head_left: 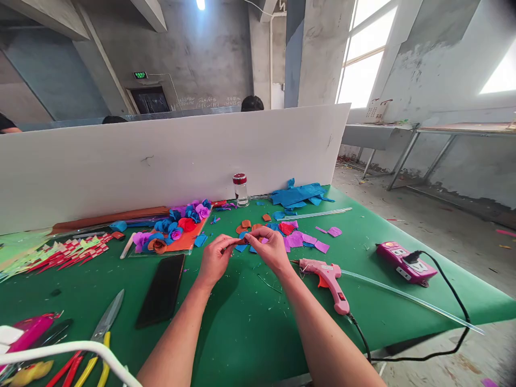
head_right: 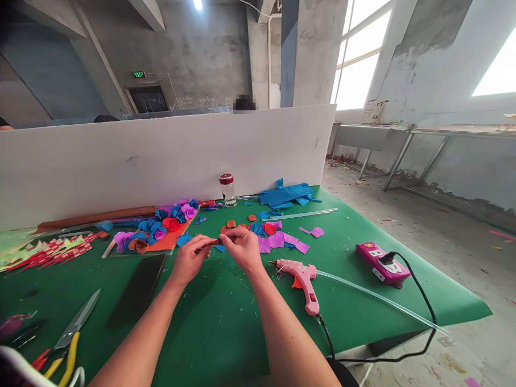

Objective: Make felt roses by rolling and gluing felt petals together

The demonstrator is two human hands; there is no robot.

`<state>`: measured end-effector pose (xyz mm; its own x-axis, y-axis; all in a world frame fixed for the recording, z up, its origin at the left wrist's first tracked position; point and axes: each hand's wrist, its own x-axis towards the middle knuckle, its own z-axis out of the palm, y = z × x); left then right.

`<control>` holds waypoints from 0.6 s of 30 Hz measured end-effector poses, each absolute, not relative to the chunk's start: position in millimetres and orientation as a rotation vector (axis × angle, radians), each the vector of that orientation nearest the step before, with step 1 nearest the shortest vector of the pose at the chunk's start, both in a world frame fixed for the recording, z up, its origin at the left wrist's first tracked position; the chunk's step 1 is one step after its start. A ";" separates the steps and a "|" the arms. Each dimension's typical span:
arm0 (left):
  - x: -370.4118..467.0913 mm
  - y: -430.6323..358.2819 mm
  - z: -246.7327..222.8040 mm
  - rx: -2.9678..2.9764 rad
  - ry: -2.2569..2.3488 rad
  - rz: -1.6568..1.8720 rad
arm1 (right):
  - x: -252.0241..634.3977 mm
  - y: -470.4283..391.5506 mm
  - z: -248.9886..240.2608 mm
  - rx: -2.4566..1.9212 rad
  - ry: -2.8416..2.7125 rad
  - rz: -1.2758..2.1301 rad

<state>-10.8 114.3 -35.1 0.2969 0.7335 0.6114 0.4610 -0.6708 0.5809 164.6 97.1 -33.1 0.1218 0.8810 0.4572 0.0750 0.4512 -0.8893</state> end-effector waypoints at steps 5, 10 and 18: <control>-10.1 114.2 -36.1 2.280 1.088 1.301 | 163.7 97.4 -33.0 -0.935 -1.279 0.810; -7.9 113.8 -36.8 2.270 1.030 1.298 | 162.3 98.6 -33.0 -0.831 -1.106 1.197; -9.5 120.8 -39.2 1.996 1.110 1.470 | 163.1 103.4 -32.6 -0.786 -0.903 1.234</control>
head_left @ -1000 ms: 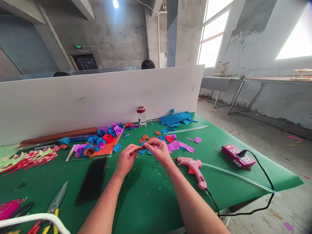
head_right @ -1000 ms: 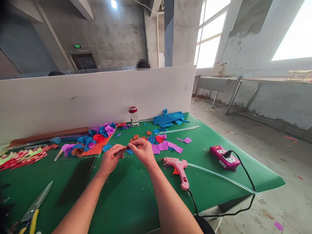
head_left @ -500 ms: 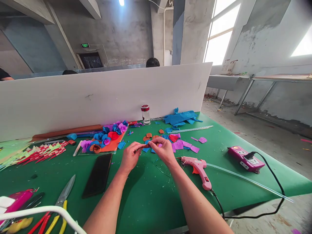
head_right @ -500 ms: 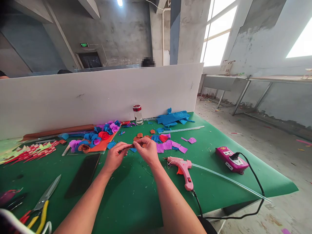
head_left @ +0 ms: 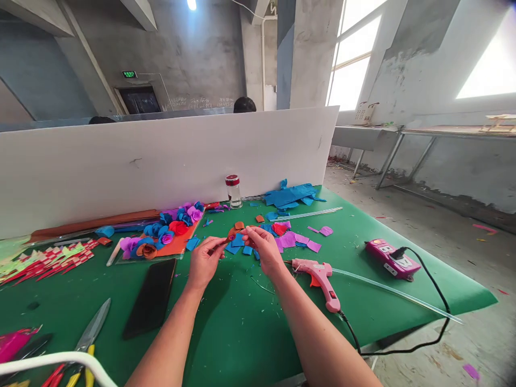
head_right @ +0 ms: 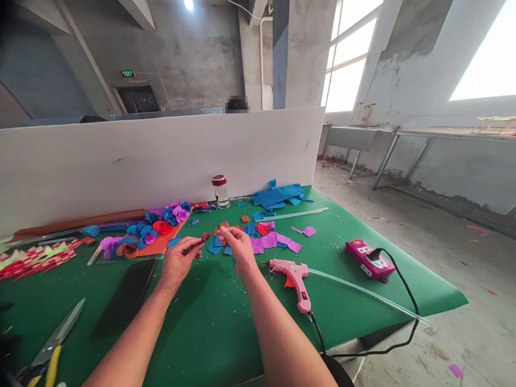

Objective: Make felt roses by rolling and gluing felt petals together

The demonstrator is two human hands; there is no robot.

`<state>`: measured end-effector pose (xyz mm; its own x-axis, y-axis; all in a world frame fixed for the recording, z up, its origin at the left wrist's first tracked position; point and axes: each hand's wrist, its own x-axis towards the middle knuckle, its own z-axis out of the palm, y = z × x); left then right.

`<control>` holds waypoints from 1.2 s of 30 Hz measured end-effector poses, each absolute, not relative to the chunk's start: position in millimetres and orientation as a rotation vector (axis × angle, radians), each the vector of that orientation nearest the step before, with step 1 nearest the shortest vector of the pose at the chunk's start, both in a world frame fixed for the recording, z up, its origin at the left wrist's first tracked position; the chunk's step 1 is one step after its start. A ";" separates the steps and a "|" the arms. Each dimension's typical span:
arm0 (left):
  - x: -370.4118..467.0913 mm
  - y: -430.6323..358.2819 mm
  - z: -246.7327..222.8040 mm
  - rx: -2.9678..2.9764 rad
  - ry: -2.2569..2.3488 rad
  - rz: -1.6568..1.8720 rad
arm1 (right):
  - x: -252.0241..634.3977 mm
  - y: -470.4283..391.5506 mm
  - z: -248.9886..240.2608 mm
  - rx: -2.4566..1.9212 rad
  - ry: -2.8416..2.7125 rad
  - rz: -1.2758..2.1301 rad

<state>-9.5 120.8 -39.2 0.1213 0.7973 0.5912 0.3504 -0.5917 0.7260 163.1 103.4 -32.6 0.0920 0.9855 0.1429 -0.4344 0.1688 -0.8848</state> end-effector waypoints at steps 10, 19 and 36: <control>-15.0 124.8 -45.0 2.088 1.160 1.432 | 157.8 104.3 -34.7 -0.891 -1.007 1.121; -12.5 121.8 -41.5 2.143 1.142 1.356 | 156.7 105.3 -36.1 -0.804 -1.072 1.092; -10.2 122.4 -39.3 1.008 1.157 1.447 | 159.1 106.9 -39.3 -0.776 -0.794 1.233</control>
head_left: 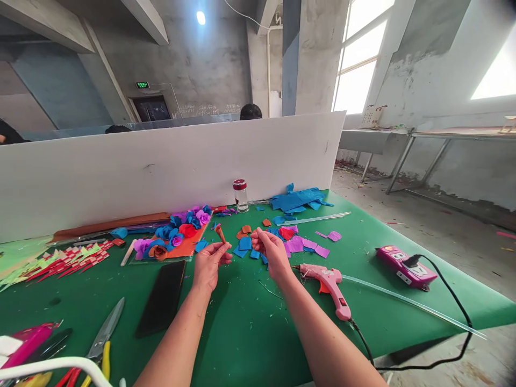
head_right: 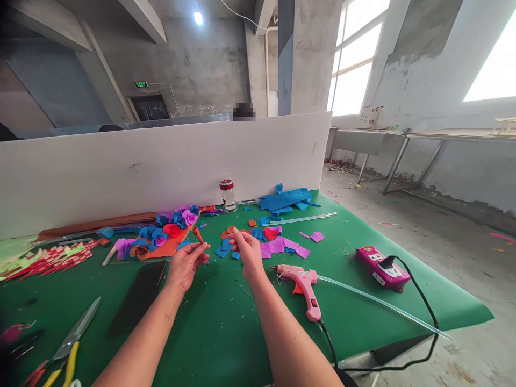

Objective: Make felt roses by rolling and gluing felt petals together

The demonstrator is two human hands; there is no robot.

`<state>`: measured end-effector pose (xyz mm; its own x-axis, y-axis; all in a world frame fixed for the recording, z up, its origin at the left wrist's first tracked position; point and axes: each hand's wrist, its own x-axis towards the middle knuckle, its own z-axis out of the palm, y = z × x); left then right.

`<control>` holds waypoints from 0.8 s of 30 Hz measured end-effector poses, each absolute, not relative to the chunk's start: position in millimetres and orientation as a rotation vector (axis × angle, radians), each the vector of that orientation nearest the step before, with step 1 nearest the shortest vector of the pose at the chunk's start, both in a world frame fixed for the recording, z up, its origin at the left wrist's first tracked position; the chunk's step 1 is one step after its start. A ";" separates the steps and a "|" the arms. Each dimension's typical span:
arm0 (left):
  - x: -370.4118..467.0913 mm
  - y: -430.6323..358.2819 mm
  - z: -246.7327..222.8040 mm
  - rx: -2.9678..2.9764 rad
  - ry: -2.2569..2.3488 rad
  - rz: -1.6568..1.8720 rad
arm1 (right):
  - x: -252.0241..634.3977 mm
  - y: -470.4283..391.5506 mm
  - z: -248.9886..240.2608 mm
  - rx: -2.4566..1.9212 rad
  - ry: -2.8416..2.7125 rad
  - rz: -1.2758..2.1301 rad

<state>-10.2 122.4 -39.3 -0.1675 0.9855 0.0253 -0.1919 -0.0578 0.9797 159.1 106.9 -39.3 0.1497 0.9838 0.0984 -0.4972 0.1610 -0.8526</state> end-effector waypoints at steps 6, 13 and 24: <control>-13.9 126.9 -42.0 1.002 1.140 1.588 | 153.3 105.9 -41.7 -0.806 -0.860 1.196; -15.5 129.0 -40.4 1.022 1.104 1.604 | 142.4 76.2 -38.1 -0.918 -0.936 1.089; -3.6 123.5 -41.1 1.120 1.057 1.565 | 167.4 -27.9 -64.5 -1.136 -1.494 0.970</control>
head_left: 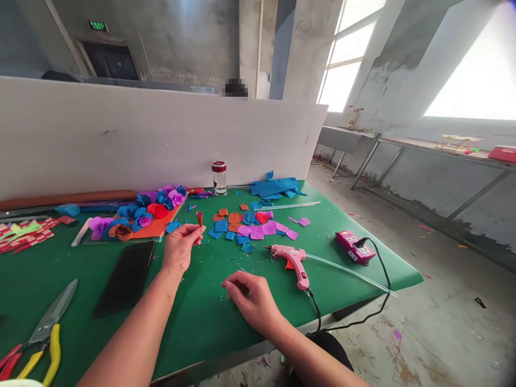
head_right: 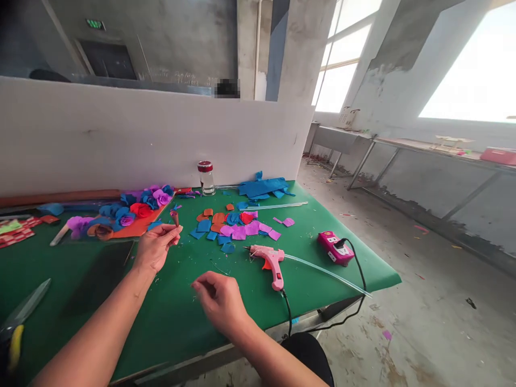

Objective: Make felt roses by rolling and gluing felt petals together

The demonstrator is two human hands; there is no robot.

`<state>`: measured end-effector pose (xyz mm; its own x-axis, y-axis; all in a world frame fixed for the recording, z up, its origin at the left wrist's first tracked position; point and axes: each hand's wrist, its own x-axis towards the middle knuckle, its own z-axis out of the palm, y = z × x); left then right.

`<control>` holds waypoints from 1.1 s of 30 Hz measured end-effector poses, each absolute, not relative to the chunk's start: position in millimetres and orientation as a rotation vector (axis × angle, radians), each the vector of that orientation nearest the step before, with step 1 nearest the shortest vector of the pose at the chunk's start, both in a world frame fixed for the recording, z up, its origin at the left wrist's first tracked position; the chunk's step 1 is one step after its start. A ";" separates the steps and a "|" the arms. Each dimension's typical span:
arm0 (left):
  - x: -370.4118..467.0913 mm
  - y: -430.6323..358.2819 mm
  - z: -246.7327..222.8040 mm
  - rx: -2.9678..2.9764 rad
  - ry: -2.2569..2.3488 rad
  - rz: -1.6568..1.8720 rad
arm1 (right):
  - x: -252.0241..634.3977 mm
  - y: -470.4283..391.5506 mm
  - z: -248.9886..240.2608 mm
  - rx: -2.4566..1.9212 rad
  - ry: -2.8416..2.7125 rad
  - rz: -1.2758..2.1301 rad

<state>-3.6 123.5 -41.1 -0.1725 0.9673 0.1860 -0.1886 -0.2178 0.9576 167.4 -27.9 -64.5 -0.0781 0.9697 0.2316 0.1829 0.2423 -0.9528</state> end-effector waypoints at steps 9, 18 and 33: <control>-2.7 129.2 -57.6 1.137 1.066 1.558 | 171.0 -21.0 -79.4 -1.360 -1.790 0.757; 1.9 126.1 -57.6 1.248 1.148 1.575 | 168.9 -20.2 -83.0 -1.399 -1.795 0.619; 12.9 122.7 -57.3 1.209 1.010 1.629 | 172.1 -24.9 -84.5 -1.283 -1.611 0.673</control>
<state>12.9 122.7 -57.3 -0.1735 0.9421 0.2868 -0.1614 -0.3145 0.9354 172.1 -24.9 -84.5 -0.0140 0.9444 0.3286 0.4304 0.3023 -0.8505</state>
